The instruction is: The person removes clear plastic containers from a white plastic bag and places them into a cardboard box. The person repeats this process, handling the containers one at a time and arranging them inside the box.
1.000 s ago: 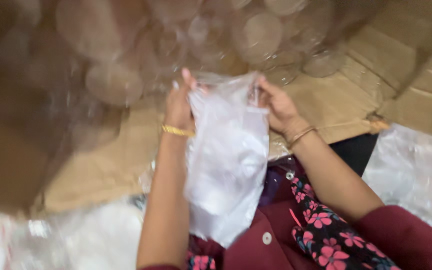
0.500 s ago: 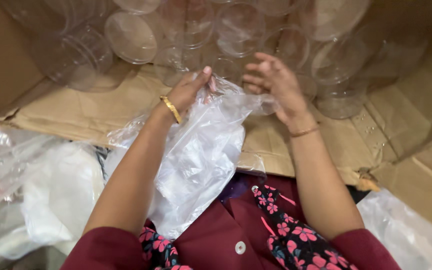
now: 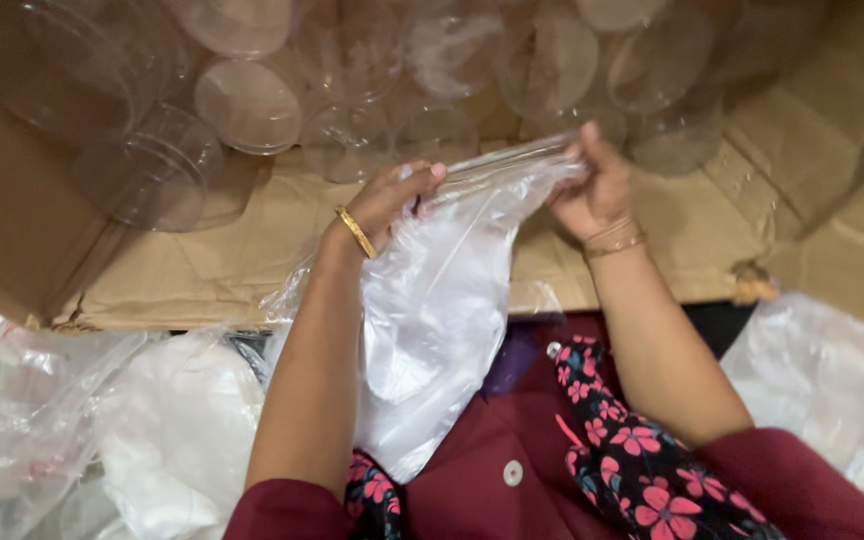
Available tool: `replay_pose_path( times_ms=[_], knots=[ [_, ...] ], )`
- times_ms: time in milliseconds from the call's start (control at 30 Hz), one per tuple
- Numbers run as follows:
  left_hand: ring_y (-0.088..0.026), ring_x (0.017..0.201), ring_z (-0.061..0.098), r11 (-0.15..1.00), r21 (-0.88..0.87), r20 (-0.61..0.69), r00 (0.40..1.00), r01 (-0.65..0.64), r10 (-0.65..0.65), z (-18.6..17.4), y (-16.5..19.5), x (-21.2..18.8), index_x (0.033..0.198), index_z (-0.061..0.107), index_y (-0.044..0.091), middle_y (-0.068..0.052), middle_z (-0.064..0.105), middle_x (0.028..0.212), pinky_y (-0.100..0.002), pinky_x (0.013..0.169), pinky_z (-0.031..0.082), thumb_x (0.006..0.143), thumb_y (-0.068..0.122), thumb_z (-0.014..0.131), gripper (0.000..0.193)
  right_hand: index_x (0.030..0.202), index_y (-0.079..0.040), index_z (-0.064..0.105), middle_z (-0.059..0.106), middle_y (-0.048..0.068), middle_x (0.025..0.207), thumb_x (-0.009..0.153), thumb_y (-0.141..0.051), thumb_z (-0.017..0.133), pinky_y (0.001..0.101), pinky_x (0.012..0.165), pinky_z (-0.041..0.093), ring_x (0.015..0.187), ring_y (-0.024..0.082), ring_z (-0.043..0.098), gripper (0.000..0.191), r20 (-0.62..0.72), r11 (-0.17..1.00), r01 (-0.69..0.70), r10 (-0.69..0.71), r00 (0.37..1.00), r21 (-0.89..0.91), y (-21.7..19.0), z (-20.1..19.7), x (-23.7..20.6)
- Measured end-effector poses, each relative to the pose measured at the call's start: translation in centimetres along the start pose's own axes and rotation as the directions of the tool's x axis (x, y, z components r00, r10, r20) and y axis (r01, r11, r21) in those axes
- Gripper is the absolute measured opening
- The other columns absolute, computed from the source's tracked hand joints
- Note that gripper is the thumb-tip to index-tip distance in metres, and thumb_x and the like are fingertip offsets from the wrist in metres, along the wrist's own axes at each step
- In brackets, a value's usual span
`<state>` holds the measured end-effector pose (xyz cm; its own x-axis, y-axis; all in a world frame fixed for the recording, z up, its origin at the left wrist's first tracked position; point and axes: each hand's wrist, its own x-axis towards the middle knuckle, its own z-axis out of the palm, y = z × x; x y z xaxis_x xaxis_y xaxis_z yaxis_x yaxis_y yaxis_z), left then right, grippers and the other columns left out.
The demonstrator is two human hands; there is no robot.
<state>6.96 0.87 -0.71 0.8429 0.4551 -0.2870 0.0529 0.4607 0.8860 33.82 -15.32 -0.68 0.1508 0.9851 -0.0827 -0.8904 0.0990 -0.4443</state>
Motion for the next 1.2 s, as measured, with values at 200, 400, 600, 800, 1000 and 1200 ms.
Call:
replay_pose_path(
  times_ms=[200,400,600,800,1000,1200],
  knots=[
    [-0.026,0.074,0.061,0.729,0.683,-0.186,0.954,-0.048,0.237,-1.0,-2.2,1.4,0.094,0.069,0.0,-0.014,0.066,0.076,-0.039,0.069,0.052,0.094,0.035,0.072,0.035,0.105,-0.005,0.065,0.07,0.009,0.099,0.093,-0.006,0.06,0.0276,0.064,0.054,0.068,0.014,0.062,0.013,-0.248,0.913,-0.021,-0.089,0.965,-0.408,0.4,2.0,-0.4],
    [-0.043,0.098,0.068,0.622,0.759,-0.52,0.754,0.194,0.4,-1.9,-2.9,1.8,0.111,0.068,0.002,-0.025,0.071,0.103,-0.051,0.084,0.052,0.085,0.018,0.072,0.03,0.117,-0.004,0.064,0.063,0.01,0.096,0.102,0.003,0.054,0.0326,0.069,0.049,0.081,0.019,0.058,0.019,-0.224,0.25,-0.144,-0.332,0.916,-0.958,6.6,4.4,4.4],
    [-0.043,0.097,0.069,0.483,0.859,-0.431,0.747,0.169,0.506,-1.2,-1.6,1.5,0.116,0.07,0.009,-0.025,0.072,0.108,-0.051,0.083,0.054,0.082,0.012,0.073,0.034,0.13,-0.013,0.061,0.062,0.022,0.116,0.087,0.011,0.052,0.042,0.091,0.052,0.106,0.037,0.061,0.05,0.27,-0.432,0.018,-0.528,0.805,-0.901,7.7,6.9,4.8],
    [-0.047,0.081,0.068,0.387,0.904,-0.367,0.794,0.182,0.485,-0.3,-0.9,3.0,0.134,0.057,0.004,-0.028,0.071,0.086,-0.056,0.073,0.052,0.083,0.011,0.071,0.052,0.153,-0.025,0.042,0.066,0.017,0.127,0.086,0.011,0.048,0.0363,0.089,0.052,0.1,0.028,0.066,0.075,-0.136,-0.079,-0.174,-0.348,0.928,-0.982,7.0,6.2,5.4],
    [-0.044,0.085,0.069,0.24,0.932,-0.35,0.853,0.273,0.388,0.5,1.4,2.6,0.107,0.071,0.007,-0.026,0.071,0.089,-0.054,0.079,0.055,0.088,0.023,0.072,0.025,0.151,-0.022,0.045,0.061,0.015,0.141,0.08,0.016,0.043,0.0321,0.09,0.053,0.115,0.019,0.062,0.081,0.051,0.122,0.099,-0.342,0.938,-0.988,7.6,7.5,5.9],
    [-0.045,0.084,0.068,0.465,0.879,-0.298,0.882,0.105,0.364,3.8,4.7,-3.6,0.114,0.069,0.01,-0.025,0.072,0.084,-0.055,0.077,0.051,0.094,0.023,0.063,0.024,0.156,-0.022,0.051,0.067,0.02,0.13,0.095,0.006,0.046,0.0295,0.09,0.054,0.104,0.02,0.064,0.067,-0.223,0.048,-0.218,-0.109,0.969,-0.975,2.2,11.8,-2.4]
  ],
)
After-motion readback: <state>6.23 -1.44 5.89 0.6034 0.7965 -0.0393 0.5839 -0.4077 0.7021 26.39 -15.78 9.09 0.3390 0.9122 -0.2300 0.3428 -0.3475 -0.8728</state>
